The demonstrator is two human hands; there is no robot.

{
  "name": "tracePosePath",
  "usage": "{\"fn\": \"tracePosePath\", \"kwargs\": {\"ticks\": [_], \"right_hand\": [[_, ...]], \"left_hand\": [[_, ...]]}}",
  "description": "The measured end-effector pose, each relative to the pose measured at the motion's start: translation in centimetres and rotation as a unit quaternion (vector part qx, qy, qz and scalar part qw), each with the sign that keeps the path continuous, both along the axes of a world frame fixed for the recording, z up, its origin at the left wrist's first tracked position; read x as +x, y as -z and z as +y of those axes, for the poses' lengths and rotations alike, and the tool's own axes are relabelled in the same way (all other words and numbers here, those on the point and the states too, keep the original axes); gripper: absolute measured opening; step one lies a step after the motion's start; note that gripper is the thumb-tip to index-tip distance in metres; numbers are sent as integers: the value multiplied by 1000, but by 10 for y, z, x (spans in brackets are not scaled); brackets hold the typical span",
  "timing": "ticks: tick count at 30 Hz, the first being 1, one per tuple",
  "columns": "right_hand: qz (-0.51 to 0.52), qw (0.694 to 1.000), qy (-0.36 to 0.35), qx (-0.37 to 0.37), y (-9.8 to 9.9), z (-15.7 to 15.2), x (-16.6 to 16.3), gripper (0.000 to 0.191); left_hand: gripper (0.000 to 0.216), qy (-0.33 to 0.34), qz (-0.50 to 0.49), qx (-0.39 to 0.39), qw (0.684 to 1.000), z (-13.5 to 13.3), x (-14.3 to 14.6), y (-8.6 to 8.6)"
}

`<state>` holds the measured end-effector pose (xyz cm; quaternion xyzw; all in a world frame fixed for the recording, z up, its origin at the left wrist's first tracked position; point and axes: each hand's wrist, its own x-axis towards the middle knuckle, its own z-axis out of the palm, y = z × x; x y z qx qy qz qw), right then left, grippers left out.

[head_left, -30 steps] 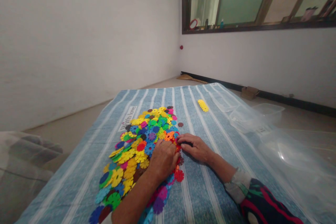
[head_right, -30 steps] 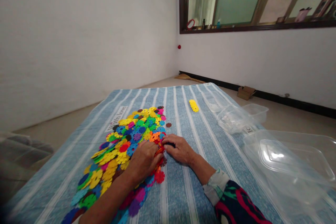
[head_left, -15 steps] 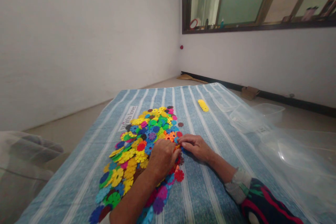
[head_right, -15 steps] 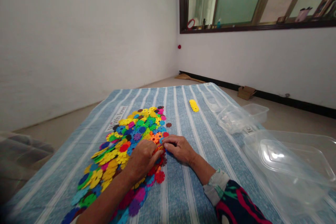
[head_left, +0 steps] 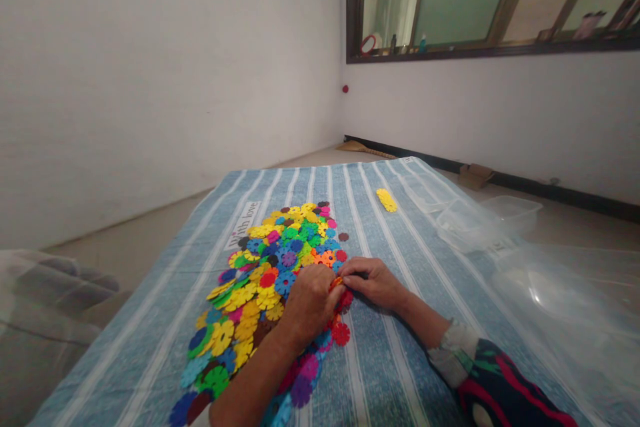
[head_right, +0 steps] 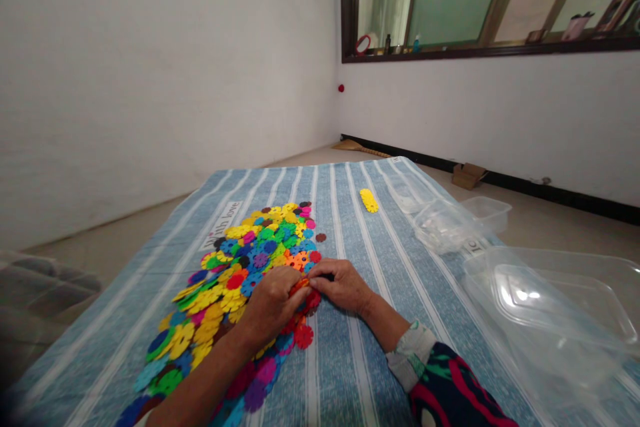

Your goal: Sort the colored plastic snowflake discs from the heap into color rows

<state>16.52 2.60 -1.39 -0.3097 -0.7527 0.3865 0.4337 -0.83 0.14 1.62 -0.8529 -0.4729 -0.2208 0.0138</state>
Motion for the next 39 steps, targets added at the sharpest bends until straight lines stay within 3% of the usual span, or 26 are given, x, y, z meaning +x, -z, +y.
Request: {"fn": "tracePosePath", "kwargs": {"ticks": [7, 13, 17, 24, 31, 35, 39], "right_hand": [[8, 999, 16, -42, -1, 0, 1, 17], [48, 994, 26, -92, 3, 2, 2, 16], [48, 994, 27, -95, 2, 2, 3, 17], [-12, 999, 29, -10, -4, -1, 1, 17], [8, 998, 57, -36, 0, 0, 0, 12], [25, 997, 60, -53, 1, -1, -2, 15], [6, 999, 34, -11, -1, -2, -3, 18]], "left_hand": [[19, -29, -91, -135, 986, -2, 2, -11], [26, -30, -162, -188, 968, -2, 1, -17], [27, -42, -201, -177, 963, 0, 0, -20], [26, -59, -189, -115, 973, 3, -4, -17], [23, -64, -149, -99, 982, 2, -4, -14], [21, -47, -135, -100, 985, 0, -1, -13], [19, -16, -147, -85, 985, -3, 2, -10]]}}
